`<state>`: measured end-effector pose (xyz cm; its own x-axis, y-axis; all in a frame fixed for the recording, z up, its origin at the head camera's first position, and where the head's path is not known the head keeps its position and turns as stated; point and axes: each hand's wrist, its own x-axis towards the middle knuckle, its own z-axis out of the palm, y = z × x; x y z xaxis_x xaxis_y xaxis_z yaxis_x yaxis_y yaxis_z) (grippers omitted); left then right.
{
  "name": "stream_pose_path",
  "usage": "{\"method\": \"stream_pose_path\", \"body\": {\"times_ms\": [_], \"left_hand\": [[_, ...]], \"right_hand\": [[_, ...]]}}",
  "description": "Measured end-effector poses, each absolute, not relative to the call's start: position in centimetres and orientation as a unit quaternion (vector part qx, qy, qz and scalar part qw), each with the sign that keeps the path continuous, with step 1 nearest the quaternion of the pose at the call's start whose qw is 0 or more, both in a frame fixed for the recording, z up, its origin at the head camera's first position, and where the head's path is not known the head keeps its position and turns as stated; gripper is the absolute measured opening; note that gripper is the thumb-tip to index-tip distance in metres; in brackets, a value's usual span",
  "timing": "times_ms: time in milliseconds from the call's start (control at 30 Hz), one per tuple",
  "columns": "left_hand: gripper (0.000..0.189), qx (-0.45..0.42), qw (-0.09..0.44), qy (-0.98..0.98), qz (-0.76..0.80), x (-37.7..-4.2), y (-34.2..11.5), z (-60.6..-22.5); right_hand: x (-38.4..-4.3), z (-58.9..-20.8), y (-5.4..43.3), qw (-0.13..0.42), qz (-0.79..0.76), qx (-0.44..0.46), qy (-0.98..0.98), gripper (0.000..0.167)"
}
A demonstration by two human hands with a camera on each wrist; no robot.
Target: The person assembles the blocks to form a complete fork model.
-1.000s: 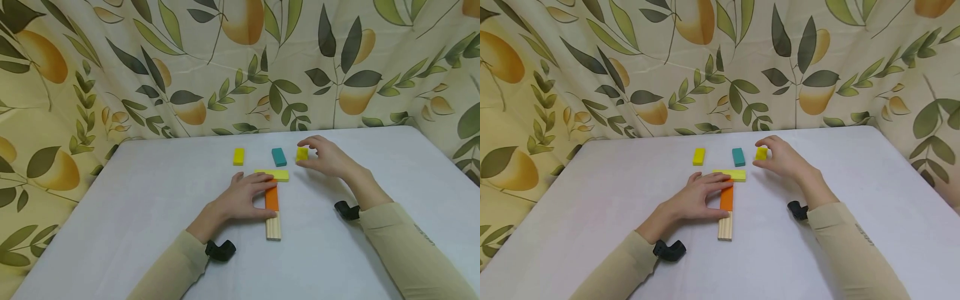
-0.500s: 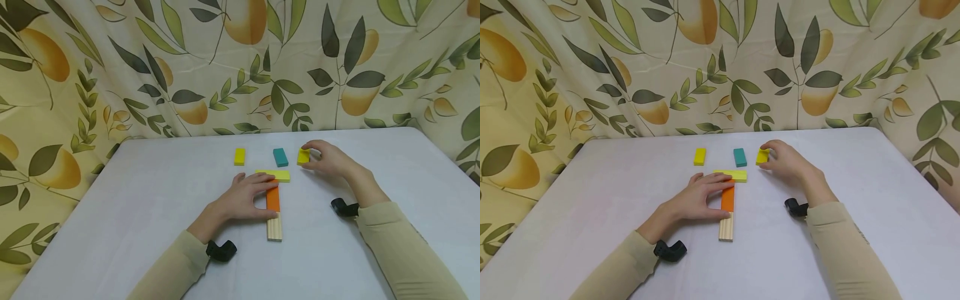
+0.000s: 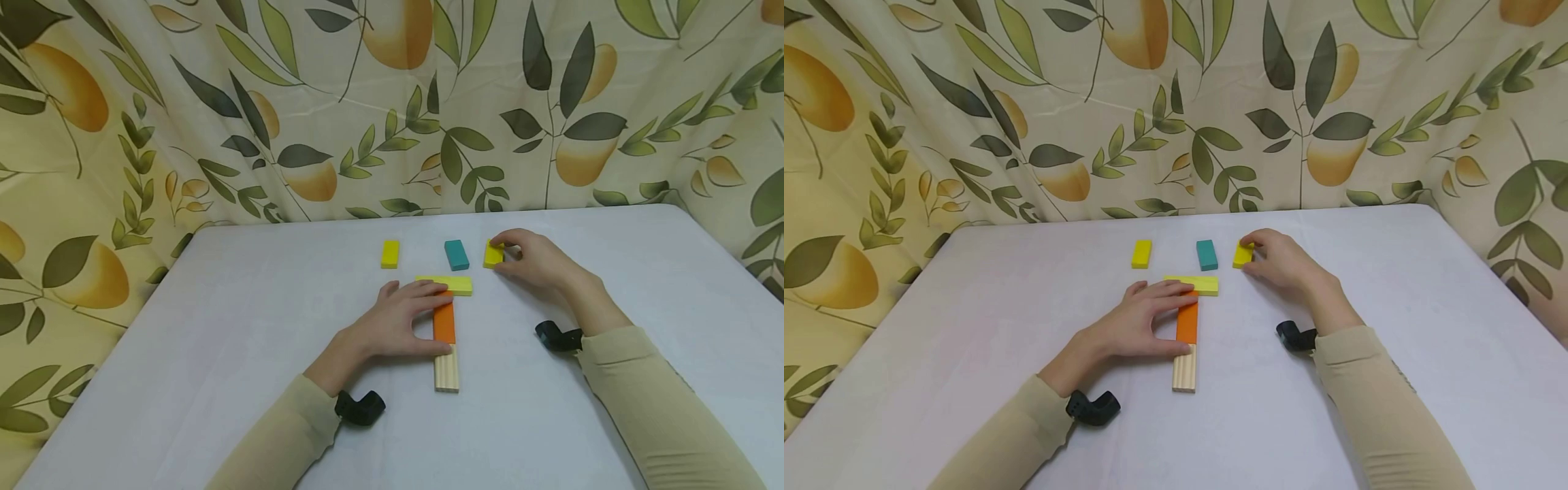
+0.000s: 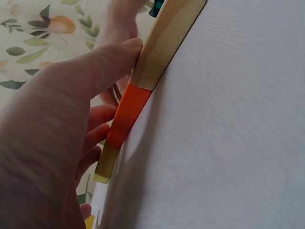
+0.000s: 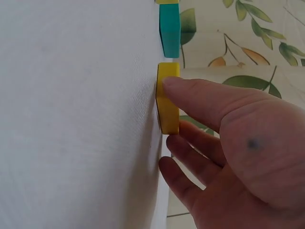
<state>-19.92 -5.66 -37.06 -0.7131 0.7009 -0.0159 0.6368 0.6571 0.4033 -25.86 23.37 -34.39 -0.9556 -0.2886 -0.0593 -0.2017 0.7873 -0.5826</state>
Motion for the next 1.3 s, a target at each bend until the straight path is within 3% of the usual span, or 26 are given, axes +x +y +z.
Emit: {"method": "stream_pose_path", "body": {"times_ms": [1300], "left_hand": [[0.077, 0.375, 0.081, 0.904, 0.188, -19.9, -5.7, -36.9]], "right_hand": [[-25.5, -34.2, 20.3, 0.087, -0.311, -0.18, 0.929, 0.044]]}}
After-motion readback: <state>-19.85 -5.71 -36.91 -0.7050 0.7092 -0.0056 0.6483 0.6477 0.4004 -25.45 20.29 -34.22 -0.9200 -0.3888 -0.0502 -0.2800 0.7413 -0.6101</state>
